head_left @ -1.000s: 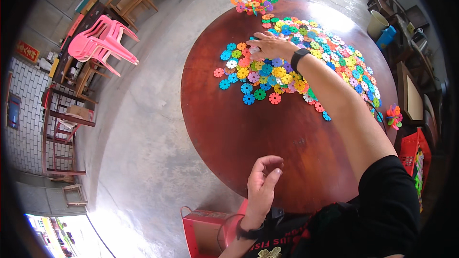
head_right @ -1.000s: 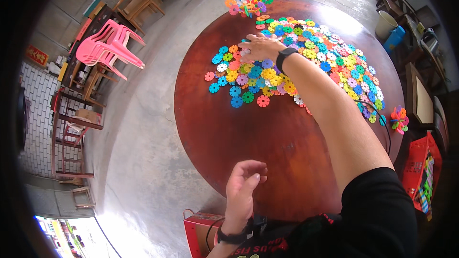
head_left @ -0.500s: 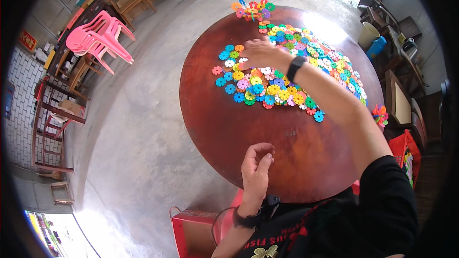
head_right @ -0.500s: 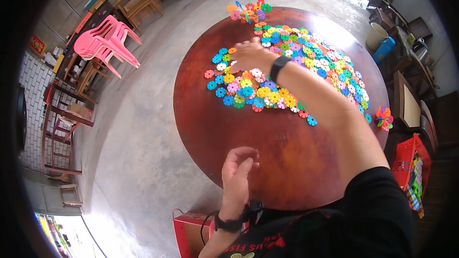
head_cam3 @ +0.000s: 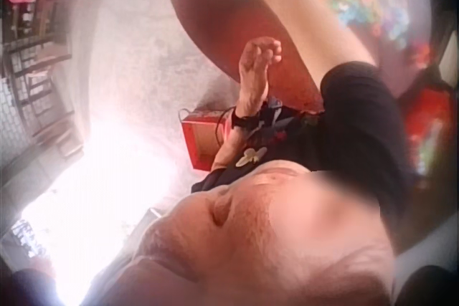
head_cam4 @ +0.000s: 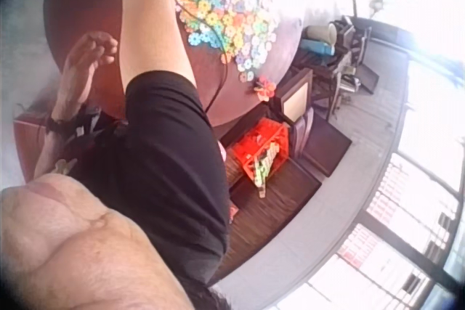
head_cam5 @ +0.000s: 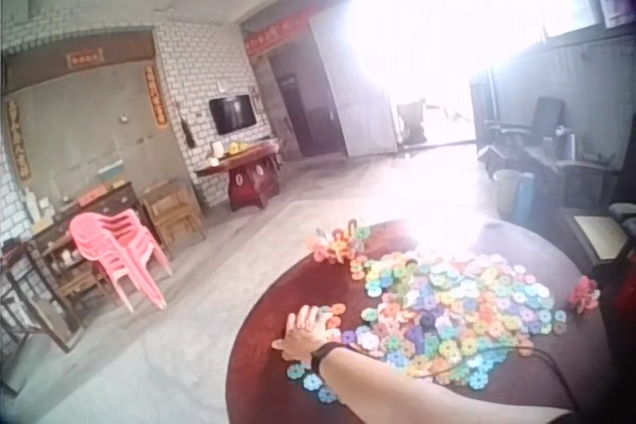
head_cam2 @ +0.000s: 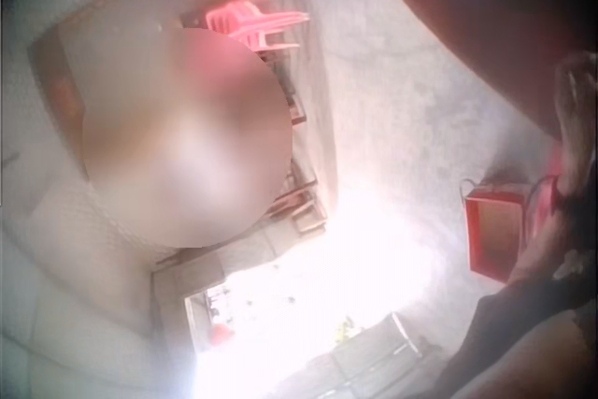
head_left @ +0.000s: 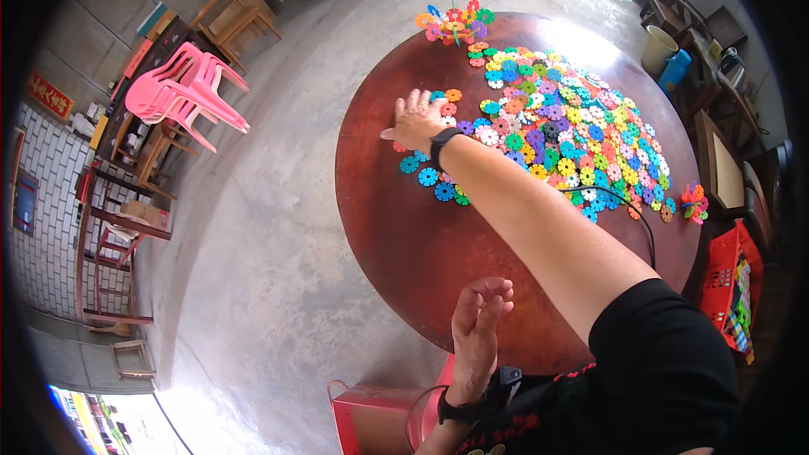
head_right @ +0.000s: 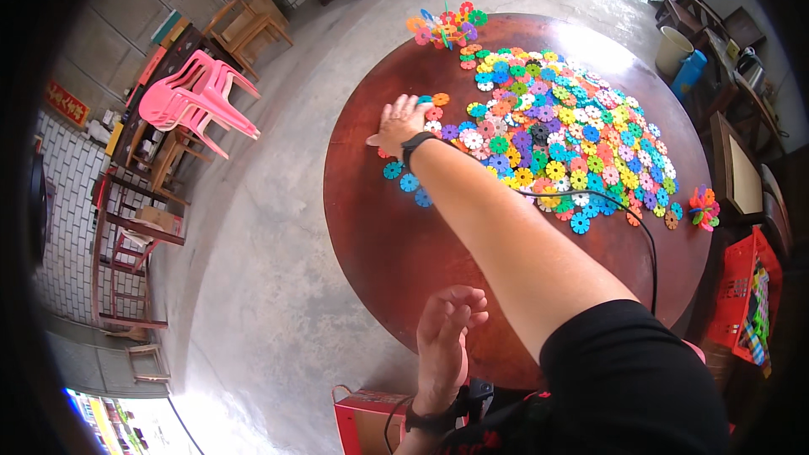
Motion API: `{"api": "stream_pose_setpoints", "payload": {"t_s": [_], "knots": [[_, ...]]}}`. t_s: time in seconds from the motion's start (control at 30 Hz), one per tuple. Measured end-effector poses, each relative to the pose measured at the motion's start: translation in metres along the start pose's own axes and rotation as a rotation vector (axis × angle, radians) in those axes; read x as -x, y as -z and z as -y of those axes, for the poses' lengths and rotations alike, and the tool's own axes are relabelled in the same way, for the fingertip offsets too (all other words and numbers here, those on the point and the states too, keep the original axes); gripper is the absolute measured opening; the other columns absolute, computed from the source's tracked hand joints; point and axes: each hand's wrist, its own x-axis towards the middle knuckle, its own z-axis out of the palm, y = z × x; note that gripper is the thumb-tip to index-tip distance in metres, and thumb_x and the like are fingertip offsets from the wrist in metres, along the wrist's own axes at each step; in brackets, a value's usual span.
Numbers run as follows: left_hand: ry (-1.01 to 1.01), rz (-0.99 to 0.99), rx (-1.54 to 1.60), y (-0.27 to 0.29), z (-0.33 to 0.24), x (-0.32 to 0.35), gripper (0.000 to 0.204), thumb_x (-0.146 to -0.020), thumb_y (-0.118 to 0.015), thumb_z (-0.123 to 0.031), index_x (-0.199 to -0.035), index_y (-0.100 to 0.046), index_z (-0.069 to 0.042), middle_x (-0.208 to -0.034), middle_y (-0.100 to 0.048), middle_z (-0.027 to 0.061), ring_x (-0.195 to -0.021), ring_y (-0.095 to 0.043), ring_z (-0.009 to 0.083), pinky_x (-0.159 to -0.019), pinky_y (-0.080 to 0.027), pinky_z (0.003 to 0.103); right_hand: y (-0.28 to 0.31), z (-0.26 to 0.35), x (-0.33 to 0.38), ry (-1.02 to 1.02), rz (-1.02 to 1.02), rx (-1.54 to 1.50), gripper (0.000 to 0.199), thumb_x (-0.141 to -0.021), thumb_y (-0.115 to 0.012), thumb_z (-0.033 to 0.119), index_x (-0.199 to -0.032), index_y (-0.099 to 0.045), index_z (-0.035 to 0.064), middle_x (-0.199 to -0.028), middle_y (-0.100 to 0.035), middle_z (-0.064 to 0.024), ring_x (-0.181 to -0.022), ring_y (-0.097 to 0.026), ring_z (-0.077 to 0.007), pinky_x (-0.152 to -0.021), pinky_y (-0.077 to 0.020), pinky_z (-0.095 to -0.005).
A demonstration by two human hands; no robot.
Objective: Assemble colorful plastic snowflake-shaped interlocking toy pieces into a spherical structure.
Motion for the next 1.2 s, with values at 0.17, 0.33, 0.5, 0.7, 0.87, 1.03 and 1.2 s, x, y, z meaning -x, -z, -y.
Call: {"api": "stream_pose_setpoints", "payload": {"t_s": [0.17, 0.33, 0.5, 0.7, 0.87, 1.03, 1.2], "knots": [[-0.011, 0.011, -0.016, 0.002, 0.005, 0.001, 0.015, -0.092, -0.051, -0.011, -0.104, -0.057, -0.005, -0.101, -0.059, 0.0045, -0.094, -0.055, 0.0128, -0.082, -0.046, 0.03, 0.01, -0.031, 0.035, -0.017, 0.106, 0.045, 0.08, -0.089, -0.041, 0.058, -0.146, -0.022, 0.0055, -0.152, -0.018, -0.0186, -0.138, -0.019, -0.0415, -0.1, -0.0181, -0.0676], [-0.037, 0.057, -0.069, 0.004, 0.013, -0.011, 0.014, -0.089, -0.052, -0.008, -0.103, -0.056, -0.006, -0.099, -0.059, 0.0037, -0.09, -0.056, 0.0114, -0.076, -0.047, 0.025, 0.006, -0.076, 0.057, 0.019, 0.094, 0.166, 0.074, -0.09, -0.042, 0.053, -0.143, -0.029, 0.004, -0.15, -0.026, -0.0132, -0.134, -0.028, -0.0416, -0.098, -0.0204, -0.0684], [-0.06, 0.012, -0.082, -0.001, 0.002, -0.011, 0.015, -0.088, -0.051, -0.006, -0.103, -0.056, -0.006, -0.098, -0.059, 0.002, -0.089, -0.055, 0.0092, -0.074, -0.046, 0.022, 0.028, -0.1, 0.071, 0.029, 0.183, 0.133, 0.056, -0.088, -0.049, 0.038, -0.132, -0.047, 0.0031, -0.132, -0.046, -0.0137, -0.118, -0.047, -0.035, -0.092, -0.0266, -0.0676], [-0.11, 0.029, -0.049, 0.005, 0.004, -0.008, 0.015, -0.089, -0.05, -0.006, -0.103, -0.056, -0.006, -0.097, -0.059, 0.0008, -0.089, -0.055, 0.0082, -0.073, -0.045, 0.022, 0.047, -0.035, 0.092, 0.316, -0.02, 0.224, 0.048, -0.084, -0.054, 0.035, -0.121, -0.056, 0.0039, -0.119, -0.054, -0.0122, -0.109, -0.051, -0.0316, -0.09, -0.0338, -0.063], [-0.147, 0.043, -0.06, 0.005, 0.01, -0.01, 0.015, -0.089, -0.05, -0.006, -0.103, -0.057, -0.006, -0.095, -0.059, 0.0007, -0.088, -0.055, 0.0082, -0.073, -0.044, 0.022, 0.013, 0.027, 0.092, 0.509, -0.038, 0.174, 0.051, -0.083, -0.057, 0.042, -0.122, -0.055, 0.0095, -0.119, -0.052, -0.0056, -0.111, -0.048, -0.0267, -0.087, -0.0364, -0.0558], [-0.144, -0.004, -0.021, 0.01, 0.003, -0.01, 0.016, -0.087, -0.052, -0.007, -0.103, -0.057, -0.007, -0.096, -0.06, 0.0029, -0.086, -0.057, 0.0102, -0.072, -0.046, 0.022, 0.003, 0.011, 0.095, 0.546, -0.062, 0.205, 0.043, -0.085, -0.055, 0.036, -0.121, -0.057, 0.0119, -0.119, -0.052, -0.0039, -0.114, -0.048, -0.0254, -0.088, -0.0364, -0.0565], [-0.14, 0.06, -0.034, 0.002, 0.006, -0.014, 0.016, -0.088, -0.052, -0.005, -0.103, -0.057, -0.007, -0.095, -0.06, 0.003, -0.085, -0.057, 0.0098, -0.072, -0.046, 0.022, -0.005, -0.064, 0.106, 0.482, -0.197, 0.166, 0.026, -0.083, -0.06, 0.031, -0.105, -0.068, 0.0199, -0.116, -0.052, -0.0046, -0.112, -0.047, -0.028, -0.083, -0.0391, -0.058]]}}
